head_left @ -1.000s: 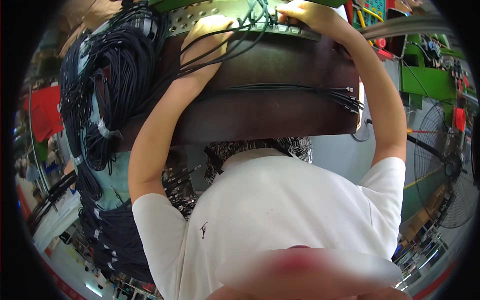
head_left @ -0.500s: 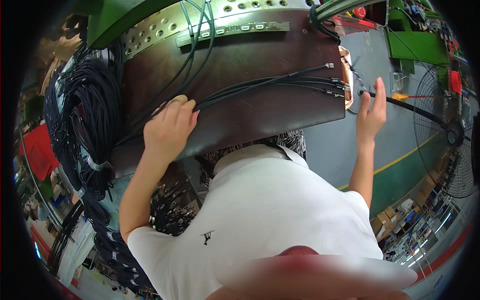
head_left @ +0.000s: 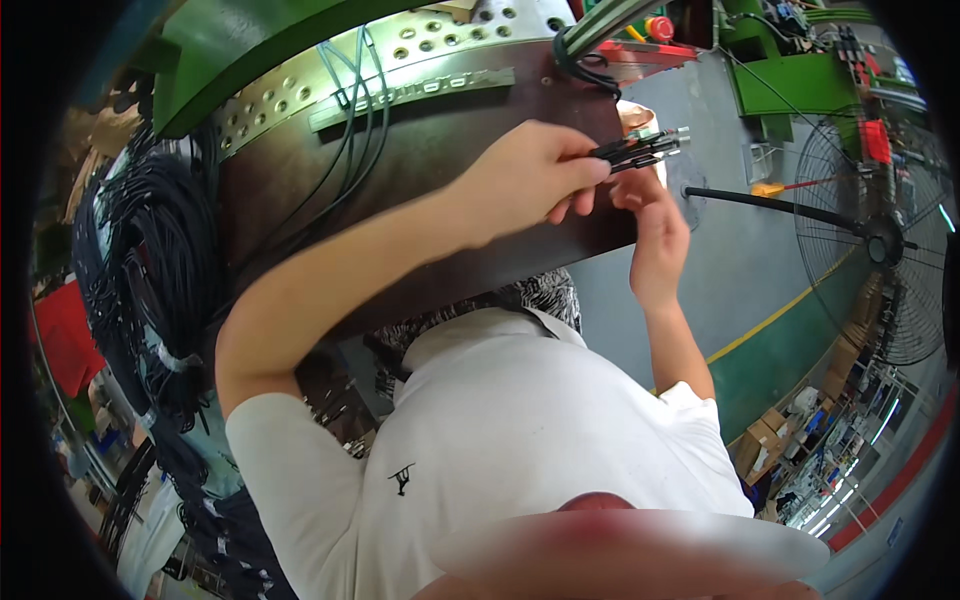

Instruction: The recorder is plugging electronic cables into a testing board and bundling them together at a factory workstation.

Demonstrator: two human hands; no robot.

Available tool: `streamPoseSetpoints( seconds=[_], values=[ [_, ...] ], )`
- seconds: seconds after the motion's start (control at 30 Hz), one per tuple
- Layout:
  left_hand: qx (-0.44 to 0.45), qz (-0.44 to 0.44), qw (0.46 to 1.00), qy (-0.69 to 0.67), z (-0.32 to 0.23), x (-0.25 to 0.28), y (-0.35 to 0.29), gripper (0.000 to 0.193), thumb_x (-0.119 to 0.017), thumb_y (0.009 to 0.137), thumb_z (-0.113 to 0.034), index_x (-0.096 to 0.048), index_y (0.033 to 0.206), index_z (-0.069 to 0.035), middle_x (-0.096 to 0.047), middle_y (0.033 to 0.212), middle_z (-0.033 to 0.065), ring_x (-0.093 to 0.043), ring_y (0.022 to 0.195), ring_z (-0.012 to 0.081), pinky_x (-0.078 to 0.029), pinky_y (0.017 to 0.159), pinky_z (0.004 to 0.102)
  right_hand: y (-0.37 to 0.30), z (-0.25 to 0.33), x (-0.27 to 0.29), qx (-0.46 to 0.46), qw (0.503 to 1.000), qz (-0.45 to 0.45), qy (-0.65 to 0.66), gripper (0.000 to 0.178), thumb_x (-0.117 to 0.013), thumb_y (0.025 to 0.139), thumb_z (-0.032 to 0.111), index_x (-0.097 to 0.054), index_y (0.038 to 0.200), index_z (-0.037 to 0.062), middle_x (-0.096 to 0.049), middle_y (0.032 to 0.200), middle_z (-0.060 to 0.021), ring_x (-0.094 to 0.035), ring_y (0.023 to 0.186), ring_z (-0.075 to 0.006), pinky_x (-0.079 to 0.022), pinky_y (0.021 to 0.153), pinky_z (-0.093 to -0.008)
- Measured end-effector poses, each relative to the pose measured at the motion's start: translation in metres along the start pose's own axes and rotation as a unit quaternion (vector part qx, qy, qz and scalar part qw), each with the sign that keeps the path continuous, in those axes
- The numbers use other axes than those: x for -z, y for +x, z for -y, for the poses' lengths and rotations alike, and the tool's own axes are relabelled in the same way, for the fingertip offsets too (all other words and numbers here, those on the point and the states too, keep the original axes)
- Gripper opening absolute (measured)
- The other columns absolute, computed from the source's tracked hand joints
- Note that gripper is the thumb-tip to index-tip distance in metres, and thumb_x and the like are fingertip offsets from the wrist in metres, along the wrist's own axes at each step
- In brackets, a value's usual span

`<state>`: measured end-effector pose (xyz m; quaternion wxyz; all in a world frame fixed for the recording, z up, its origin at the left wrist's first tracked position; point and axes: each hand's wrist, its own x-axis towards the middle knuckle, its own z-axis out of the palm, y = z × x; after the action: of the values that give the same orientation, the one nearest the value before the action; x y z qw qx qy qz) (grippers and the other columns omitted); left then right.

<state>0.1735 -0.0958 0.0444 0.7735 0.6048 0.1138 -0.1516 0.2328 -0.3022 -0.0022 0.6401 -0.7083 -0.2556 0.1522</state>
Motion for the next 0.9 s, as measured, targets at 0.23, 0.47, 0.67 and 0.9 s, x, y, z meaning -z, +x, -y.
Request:
streamPoseSetpoints(
  seconds=[0.23, 0.47, 0.67, 0.9],
  values=[
    [-0.099, -0.205, 0.969, -0.091, 0.038, -0.017, -0.057, 0.017, -0.059, 0.096, -0.017, -0.061, 0.099, 0.0, -0.061, 0.069, 0.0003, -0.047, 0.055, 0.0032, -0.036, 0.049, 0.0205, 0.052, 0.042, -0.076, -0.195, 0.9, 0.123, 0.37, 0.044, -0.046, 0.102, 0.037, -0.062, 0.112, -0.0029, -0.069, 0.098, -0.0148, -0.067, 0.076, -0.0179, -0.052, 0.058, -0.026],
    [-0.1, -0.324, 0.928, -0.153, 0.072, -0.004, -0.098, 0.012, -0.057, 0.098, -0.016, -0.057, 0.096, -0.005, -0.058, 0.071, -0.0022, -0.043, 0.057, 0.0015, -0.033, 0.05, 0.0187, 0.046, 0.036, -0.127, -0.174, 0.923, 0.26, 0.223, 0.039, -0.043, 0.103, 0.028, -0.065, 0.11, -0.0033, -0.069, 0.093, -0.0095, -0.061, 0.07, -0.0105, -0.051, 0.061, -0.0238],
    [-0.13, -0.31, 0.912, -0.236, 0.081, -0.002, -0.108, 0.021, -0.058, 0.098, -0.015, -0.053, 0.114, -0.004, -0.057, 0.073, -0.0025, -0.043, 0.057, 0.0015, -0.033, 0.05, 0.0181, 0.057, 0.048, -0.133, -0.213, 0.879, 0.426, 0.021, 0.041, -0.045, 0.103, 0.031, -0.07, 0.105, -0.0011, -0.068, 0.084, -0.0046, -0.06, 0.075, -0.0055, -0.048, 0.066, -0.0229],
    [-0.089, -0.25, 0.909, -0.321, 0.071, 0.017, -0.126, 0.039, -0.051, 0.1, -0.041, -0.064, 0.11, -0.006, -0.05, 0.056, -0.0025, -0.04, 0.046, 0.0038, -0.03, 0.045, 0.0188, 0.117, 0.022, -0.125, 0.299, 0.874, 0.276, -0.267, 0.032, -0.066, 0.09, 0.024, -0.065, 0.116, 0.0067, -0.067, 0.103, -0.0067, -0.061, 0.098, -0.019, -0.049, 0.082, -0.0322]
  ],
)
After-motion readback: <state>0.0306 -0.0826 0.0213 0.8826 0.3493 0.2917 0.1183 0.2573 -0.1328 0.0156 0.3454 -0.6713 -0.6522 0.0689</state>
